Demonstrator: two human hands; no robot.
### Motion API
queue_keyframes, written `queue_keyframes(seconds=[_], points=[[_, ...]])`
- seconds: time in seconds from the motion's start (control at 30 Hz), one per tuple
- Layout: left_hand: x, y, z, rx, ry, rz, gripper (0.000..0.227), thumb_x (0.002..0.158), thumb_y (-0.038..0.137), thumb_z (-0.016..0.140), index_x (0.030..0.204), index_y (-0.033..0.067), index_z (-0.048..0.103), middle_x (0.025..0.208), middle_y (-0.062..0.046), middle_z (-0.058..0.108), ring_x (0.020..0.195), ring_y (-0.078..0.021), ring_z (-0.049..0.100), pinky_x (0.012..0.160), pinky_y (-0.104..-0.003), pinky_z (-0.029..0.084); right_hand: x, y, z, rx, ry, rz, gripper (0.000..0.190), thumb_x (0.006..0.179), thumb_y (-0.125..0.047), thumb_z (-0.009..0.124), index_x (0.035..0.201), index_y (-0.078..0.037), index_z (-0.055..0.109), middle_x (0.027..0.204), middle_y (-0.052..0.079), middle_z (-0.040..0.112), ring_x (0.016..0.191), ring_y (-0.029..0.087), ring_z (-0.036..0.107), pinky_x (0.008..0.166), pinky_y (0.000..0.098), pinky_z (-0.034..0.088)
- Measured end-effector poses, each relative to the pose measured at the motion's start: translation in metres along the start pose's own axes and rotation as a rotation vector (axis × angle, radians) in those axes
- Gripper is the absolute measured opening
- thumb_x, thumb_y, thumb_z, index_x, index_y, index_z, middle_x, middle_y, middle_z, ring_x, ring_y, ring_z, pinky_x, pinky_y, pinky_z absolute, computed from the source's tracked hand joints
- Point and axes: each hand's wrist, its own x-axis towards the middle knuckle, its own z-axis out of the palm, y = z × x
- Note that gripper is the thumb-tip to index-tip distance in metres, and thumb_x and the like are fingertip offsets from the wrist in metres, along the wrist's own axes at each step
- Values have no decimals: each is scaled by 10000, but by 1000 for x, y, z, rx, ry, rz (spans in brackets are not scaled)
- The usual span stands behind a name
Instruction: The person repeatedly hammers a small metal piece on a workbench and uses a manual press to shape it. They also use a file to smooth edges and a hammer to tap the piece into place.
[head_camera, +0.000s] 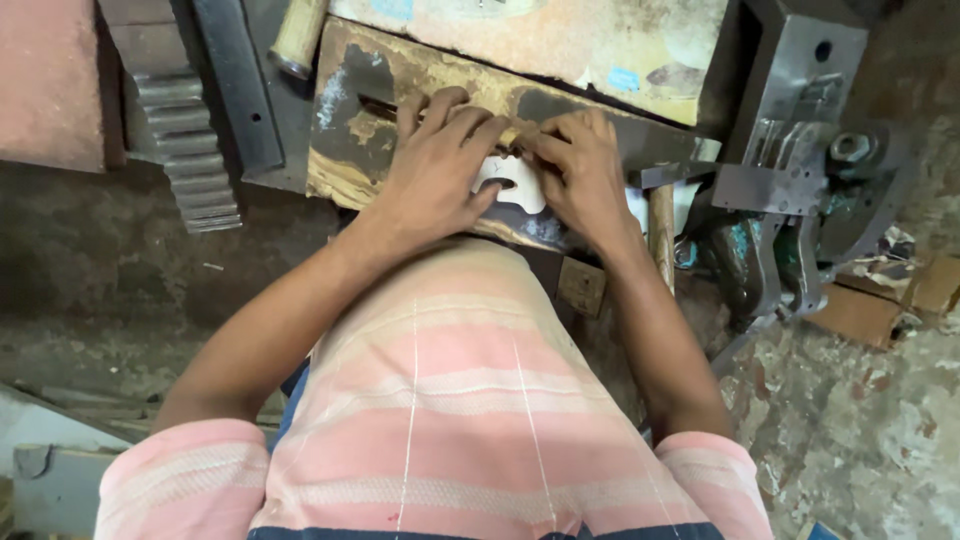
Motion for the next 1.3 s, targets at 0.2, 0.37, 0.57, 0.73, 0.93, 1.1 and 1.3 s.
queue_keyframes(seconds=[0.2, 0.37, 0.57, 0.73, 0.93, 1.1, 1.3], points=[[11, -14, 18, -60, -196, -62, 346, 784, 257, 825, 1091, 106, 770, 1088, -74, 692, 1237, -337, 491, 1026, -623, 258, -16, 4, 2, 42, -58, -56, 579, 740, -366, 896, 1157, -17, 698, 1183, 156, 595, 1116, 365, 493, 942, 503, 359], [15, -24, 19, -86, -159, 38, 274, 767, 280, 846, 974, 106, 797, 975, -17, 706, 1163, -253, 522, 1055, -595, 250, -9, 7, 8, 27, -66, -40, 613, 677, -404, 935, 1142, -64, 725, 1047, 112, 552, 1098, 338, 495, 969, 478, 342], [21, -27, 17, -118, -185, 32, 271, 760, 299, 867, 950, 115, 807, 921, -10, 692, 1138, -229, 523, 1083, -588, 241, -10, 14, 10, 115, -41, -25, 590, 662, -407, 959, 1089, -66, 737, 973, 93, 543, 1012, 313, 511, 956, 462, 332], [21, -22, 17, -74, -165, 0, 314, 710, 310, 870, 947, 115, 802, 999, -16, 699, 1215, -284, 494, 1079, -618, 223, -6, 7, 8, 112, -48, -26, 587, 673, -406, 953, 1108, -70, 746, 998, 90, 561, 1024, 312, 517, 979, 466, 338], [17, -18, 17, 15, -138, 19, 337, 683, 312, 869, 946, 112, 799, 1025, -23, 701, 1268, -320, 467, 1071, -652, 239, -2, 2, 1, 42, -86, -68, 656, 662, -445, 945, 1115, -27, 720, 1054, 126, 552, 1049, 346, 519, 969, 480, 335], [11, -11, 20, 71, -157, -3, 354, 723, 320, 860, 996, 105, 791, 1029, -65, 699, 1257, -349, 454, 1043, -687, 259, -3, 6, -8, 25, -200, -34, 496, 735, -387, 911, 1039, -45, 720, 962, 110, 565, 992, 321, 538, 903, 473, 340], [-23, 37, -13, 36, 236, -17, 467, 924, 305, 811, 1298, 63, 671, 1242, -147, 703, 1272, -336, 509, 1086, -553, 340, 14, -18, -27, 3, 172, -108, 86, 910, -96, 802, 986, -102, 762, 885, 62, 659, 884, 262, 614, 897, 420, 388]])
